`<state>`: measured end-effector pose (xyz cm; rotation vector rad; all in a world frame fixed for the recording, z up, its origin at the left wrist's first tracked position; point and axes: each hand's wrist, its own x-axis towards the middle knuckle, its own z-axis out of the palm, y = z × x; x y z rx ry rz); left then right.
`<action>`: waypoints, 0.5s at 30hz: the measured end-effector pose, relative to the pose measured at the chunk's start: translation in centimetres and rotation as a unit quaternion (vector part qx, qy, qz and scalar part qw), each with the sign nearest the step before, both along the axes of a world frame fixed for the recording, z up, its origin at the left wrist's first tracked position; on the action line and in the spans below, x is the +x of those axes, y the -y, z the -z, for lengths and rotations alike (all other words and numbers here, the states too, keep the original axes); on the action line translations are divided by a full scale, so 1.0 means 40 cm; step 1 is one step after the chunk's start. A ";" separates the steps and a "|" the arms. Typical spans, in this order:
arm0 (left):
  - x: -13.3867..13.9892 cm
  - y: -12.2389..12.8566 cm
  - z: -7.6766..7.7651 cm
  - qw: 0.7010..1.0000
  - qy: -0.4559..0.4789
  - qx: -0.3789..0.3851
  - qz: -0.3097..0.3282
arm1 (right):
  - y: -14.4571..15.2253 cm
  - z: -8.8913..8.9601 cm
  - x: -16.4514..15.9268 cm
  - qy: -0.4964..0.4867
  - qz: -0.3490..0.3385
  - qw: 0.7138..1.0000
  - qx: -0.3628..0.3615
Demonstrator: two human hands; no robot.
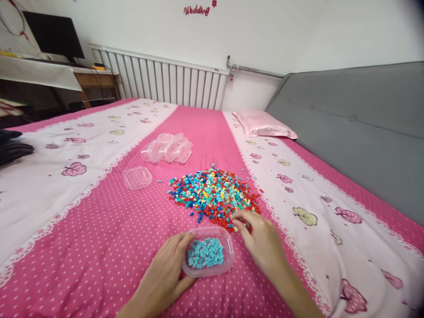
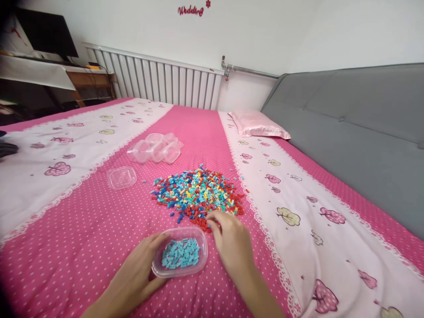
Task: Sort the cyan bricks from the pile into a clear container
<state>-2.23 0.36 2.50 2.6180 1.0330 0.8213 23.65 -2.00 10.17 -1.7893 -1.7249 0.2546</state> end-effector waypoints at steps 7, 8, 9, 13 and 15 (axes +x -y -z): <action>-0.001 -0.001 0.003 1.000 -0.006 -0.001 -0.001 | -0.034 0.061 0.052 -0.021 -0.037 0.999 0.026; -0.002 -0.002 0.003 1.000 -0.007 0.000 -0.001 | -0.040 0.073 0.057 -0.013 -0.025 0.999 0.029; -0.003 -0.002 0.004 1.000 -0.007 0.002 0.000 | -0.047 0.086 0.065 -0.002 -0.008 1.000 0.030; -0.009 -0.003 0.012 1.000 -0.012 0.019 -0.004 | -0.079 0.148 0.099 0.033 0.047 0.998 0.014; -0.012 -0.003 0.017 0.999 -0.014 0.030 -0.010 | -0.091 0.168 0.106 0.039 0.053 0.998 0.011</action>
